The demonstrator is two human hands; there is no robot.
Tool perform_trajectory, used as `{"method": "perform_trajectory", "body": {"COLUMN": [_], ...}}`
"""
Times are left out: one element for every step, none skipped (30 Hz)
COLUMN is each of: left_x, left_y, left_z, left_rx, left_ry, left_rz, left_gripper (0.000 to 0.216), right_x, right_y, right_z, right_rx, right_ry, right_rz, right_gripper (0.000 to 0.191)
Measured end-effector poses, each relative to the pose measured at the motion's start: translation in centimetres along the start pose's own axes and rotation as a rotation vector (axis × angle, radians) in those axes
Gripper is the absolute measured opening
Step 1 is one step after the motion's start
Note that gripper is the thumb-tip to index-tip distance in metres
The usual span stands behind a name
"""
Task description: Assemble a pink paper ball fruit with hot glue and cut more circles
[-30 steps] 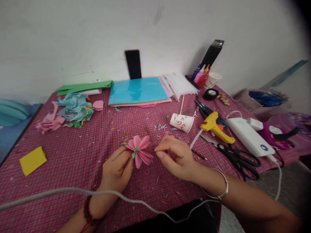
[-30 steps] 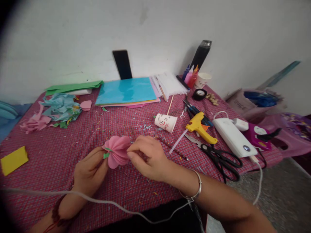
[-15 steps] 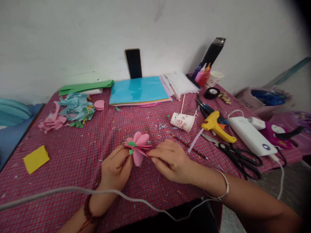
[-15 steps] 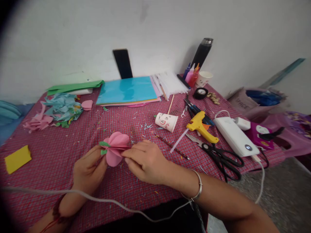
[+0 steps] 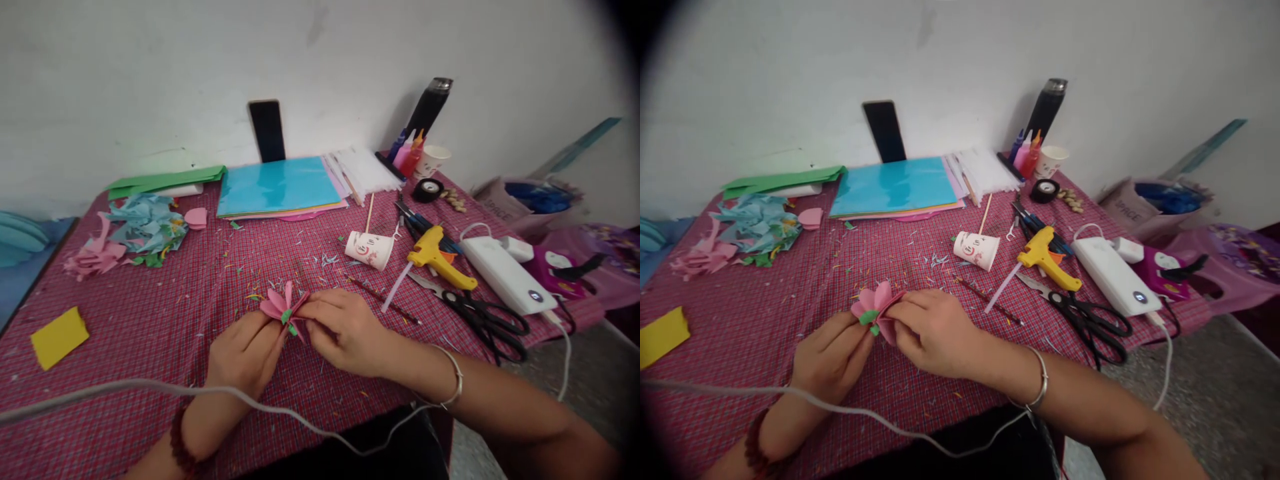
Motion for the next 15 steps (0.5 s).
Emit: {"method": "perform_trajectory", "body": {"left_x": [0.0,-0.1,-0.1,-0.2,-0.2,-0.1,0.0,0.2,0.4,0.7,0.9,1.1,1.1,1.1,1.0], "left_y": [-0.1,-0.2,-0.3,-0.3,-0.3,-0.3,-0.4,-0.5,-0.7,-0.8,-0.7,-0.6,-0.3,0.0,0.5], "left_z": [0.0,0.0,0.0,-0.1,-0.2,-0.3,-0.4,-0.5,-0.6,-0.6,-0.5,-0.5,-0.4,-0.4,-0.4], "left_rx": [0.008,0.008,0.001,-0.018,-0.046,-0.078,-0.113,-0.150,-0.193,-0.244,-0.306,-0.376,-0.453,-0.531,-0.604], "left_ry": [0.000,-0.006,-0.019,-0.039,-0.059,-0.077,-0.092,-0.102,-0.112,-0.121,-0.134,-0.149,-0.159,-0.163,-0.168], "left_rz": [-0.029,-0.053,-0.060,-0.047,-0.021,0.015,0.044,0.062,0.072,0.088,0.121,0.174,0.240,0.315,0.383], "left_gripper": [0.014,0.013,0.013,0.015,0.017,0.019,0.019,0.019,0.019,0.017,0.016,0.015,0.015,0.015,0.014], "right_x": [0.0,0.0,0.1,0.1,0.1,0.1,0.0,0.0,0.0,0.0,-0.1,-0.1,-0.2,-0.2,-0.3], "right_y": [0.0,0.0,0.1,0.1,0.2,0.3,0.3,0.4,0.4,0.4,0.4,0.4,0.4,0.3,0.3], "right_z": [0.0,-0.1,-0.1,-0.1,-0.2,-0.3,-0.4,-0.5,-0.5,-0.5,-0.4,-0.2,-0.1,0.2,0.4], "right_rx": [-0.023,-0.046,-0.067,-0.082,-0.092,-0.098,-0.104,-0.110,-0.114,-0.110,-0.089,-0.047,0.014,0.091,0.176], "right_ry": [-0.015,-0.030,-0.047,-0.065,-0.083,-0.098,-0.115,-0.126,-0.129,-0.123,-0.112,-0.095,-0.077,-0.062,-0.056], "right_rz": [0.013,0.033,0.057,0.081,0.102,0.114,0.119,0.117,0.108,0.096,0.084,0.070,0.055,0.040,0.019], "right_gripper": [0.018,0.018,0.018,0.018,0.019,0.020,0.021,0.022,0.022,0.023,0.021,0.017,0.015,0.016,0.018]}}
Point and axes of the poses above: each hand's wrist, its own x-axis towards the middle knuckle, its own z-axis out of the back of the hand, y = z × x, the point moved 3 cm from there along x, towards the middle knuckle, and after that the axes turned 12 degrees about -x, right-handed, at the moved point
